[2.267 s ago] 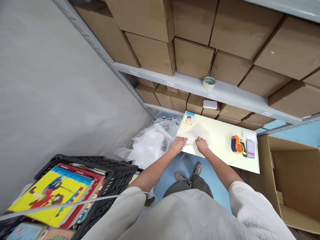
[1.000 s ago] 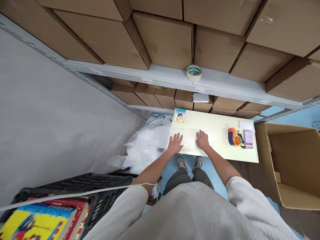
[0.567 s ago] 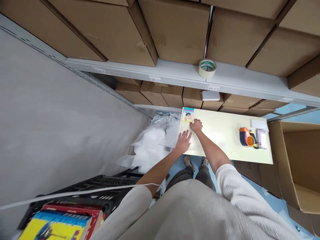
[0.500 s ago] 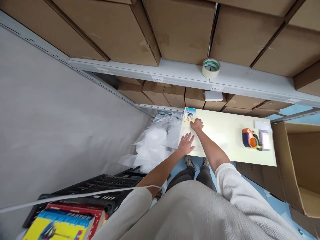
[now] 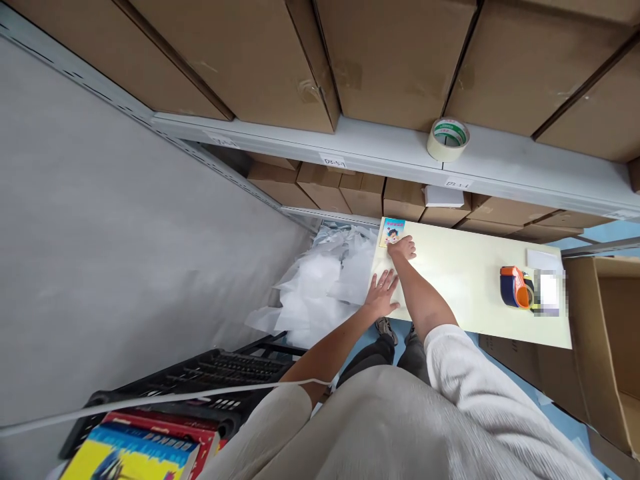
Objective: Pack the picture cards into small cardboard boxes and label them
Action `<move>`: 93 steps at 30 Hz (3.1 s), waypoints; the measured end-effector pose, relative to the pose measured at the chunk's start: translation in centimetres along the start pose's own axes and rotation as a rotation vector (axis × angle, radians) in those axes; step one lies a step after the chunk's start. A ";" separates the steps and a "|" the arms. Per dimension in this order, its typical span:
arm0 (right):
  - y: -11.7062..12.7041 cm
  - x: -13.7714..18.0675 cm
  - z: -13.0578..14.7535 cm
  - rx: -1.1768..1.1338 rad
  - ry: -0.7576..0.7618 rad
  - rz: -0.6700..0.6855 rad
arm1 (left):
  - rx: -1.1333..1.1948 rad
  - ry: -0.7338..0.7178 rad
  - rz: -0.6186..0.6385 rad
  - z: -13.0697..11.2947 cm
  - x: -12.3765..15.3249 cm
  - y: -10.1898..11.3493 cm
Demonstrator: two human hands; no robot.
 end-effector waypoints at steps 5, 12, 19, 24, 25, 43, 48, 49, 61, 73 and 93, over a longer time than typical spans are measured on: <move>0.1 -0.8 -0.3 -0.044 0.037 0.029 | -0.087 -0.001 0.055 0.1 -0.1 0.1; 3.7 -3.0 -3.3 -0.143 0.151 0.070 | -0.150 -0.018 0.092 0.5 -0.8 0.5; 6.9 -3.3 -6.5 -0.057 0.283 0.107 | -0.167 -0.015 0.137 0.6 -1.6 1.2; 3.6 -1.5 -6.2 0.072 0.375 0.085 | -0.166 0.021 0.166 0.3 -1.7 1.0; 3.0 -1.2 -6.0 0.085 0.375 0.065 | -0.166 0.024 0.167 0.3 -1.7 0.9; 6.8 -1.9 -6.7 -0.433 0.377 0.033 | -0.183 -0.006 0.156 1.1 -1.9 1.0; 10.9 -1.5 -13.2 -0.734 0.275 0.066 | -0.183 0.018 0.158 1.9 -3.8 2.2; 11.4 -1.2 -14.8 -0.740 0.248 0.064 | -0.183 0.031 0.164 1.9 -4.3 2.5; 13.1 1.5 -23.8 -0.190 0.092 0.055 | -0.128 -0.024 0.095 -6.2 -5.6 3.6; 16.0 -0.5 -26.4 -0.072 0.018 -0.126 | -0.144 -0.037 0.246 -11.5 -5.8 1.1; 16.5 -1.6 -23.6 -0.244 0.161 0.123 | -0.104 -0.037 0.310 -13.6 -8.2 0.8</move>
Point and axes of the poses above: each hand's wrist, its own x-axis away from the middle knuckle, its own y-axis out of the back of the hand, z = x × y, the point moved 1 cm from there along -x, towards the middle knuckle, and after that the axes turned 9 degrees about -x, right-handed, at the moved point
